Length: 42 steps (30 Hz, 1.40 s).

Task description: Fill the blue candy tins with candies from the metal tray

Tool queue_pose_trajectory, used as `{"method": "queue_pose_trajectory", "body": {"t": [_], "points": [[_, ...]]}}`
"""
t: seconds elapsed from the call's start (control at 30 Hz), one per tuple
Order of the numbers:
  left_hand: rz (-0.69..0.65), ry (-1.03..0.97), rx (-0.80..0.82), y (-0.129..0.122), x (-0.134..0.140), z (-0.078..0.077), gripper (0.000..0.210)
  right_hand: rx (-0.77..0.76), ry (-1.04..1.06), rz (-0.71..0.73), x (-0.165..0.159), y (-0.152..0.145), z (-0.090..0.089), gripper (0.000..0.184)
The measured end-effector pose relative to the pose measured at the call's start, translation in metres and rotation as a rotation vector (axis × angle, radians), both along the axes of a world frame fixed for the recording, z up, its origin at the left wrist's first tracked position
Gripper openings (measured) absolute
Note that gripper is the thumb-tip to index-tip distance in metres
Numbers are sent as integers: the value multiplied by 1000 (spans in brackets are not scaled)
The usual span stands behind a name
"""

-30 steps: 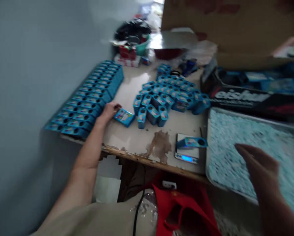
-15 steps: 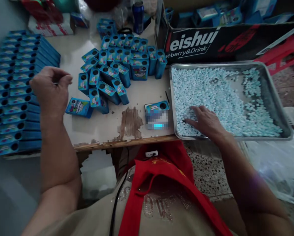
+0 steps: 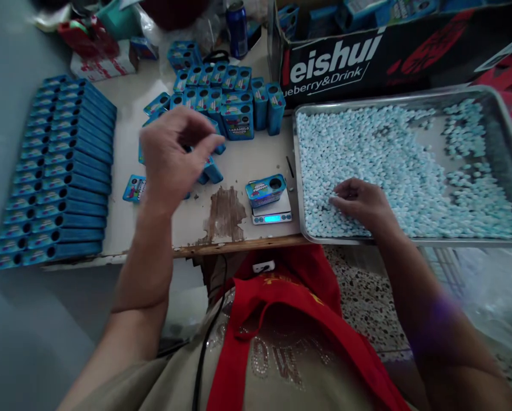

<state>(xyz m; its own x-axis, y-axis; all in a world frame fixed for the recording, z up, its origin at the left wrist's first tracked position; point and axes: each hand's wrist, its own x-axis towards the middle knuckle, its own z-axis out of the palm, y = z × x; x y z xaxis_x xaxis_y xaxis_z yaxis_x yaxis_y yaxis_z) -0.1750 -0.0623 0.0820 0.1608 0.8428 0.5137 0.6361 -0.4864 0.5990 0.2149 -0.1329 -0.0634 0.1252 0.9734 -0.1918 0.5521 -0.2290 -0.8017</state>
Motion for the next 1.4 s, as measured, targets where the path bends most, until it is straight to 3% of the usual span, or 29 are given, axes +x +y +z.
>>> {"method": "queue_pose_trajectory", "body": {"t": [0.1,0.13,0.2,0.27,0.4,0.57,0.73,0.9,1.07,1.2,1.33,1.4], "points": [[-223,-55,-69,-5,59,-8,13,-18,213,-79,-6,0,7,41],[-299,-49,-112,-4,76,-11,20,-7,236,-94,-9,0,10,45],[-420,3,-191,-3,99,-17,53,9,238,-107,-11,0,17,50],[-455,54,-219,-1,103,-19,73,20,219,-109,-11,0,23,50],[-265,-8,-208,-2,58,-23,47,48,221,-59,-17,7,41,46],[-8,-40,-286,-19,-16,-47,24,135,140,226,-56,29,80,28],[63,-15,-338,-44,-55,-75,23,258,-130,471,-94,47,113,14],[77,-30,-334,-51,-74,-89,24,264,-228,578,-107,57,117,8],[61,-29,-307,-47,-77,-95,21,223,-156,508,-112,55,119,12],[45,5,-298,-48,-76,-97,21,145,34,315,-95,49,118,14],[31,20,-264,-51,-80,-101,18,132,289,-17,-52,41,90,26],[43,17,-243,-52,-82,-103,16,71,337,-107,-33,35,70,30]]}}
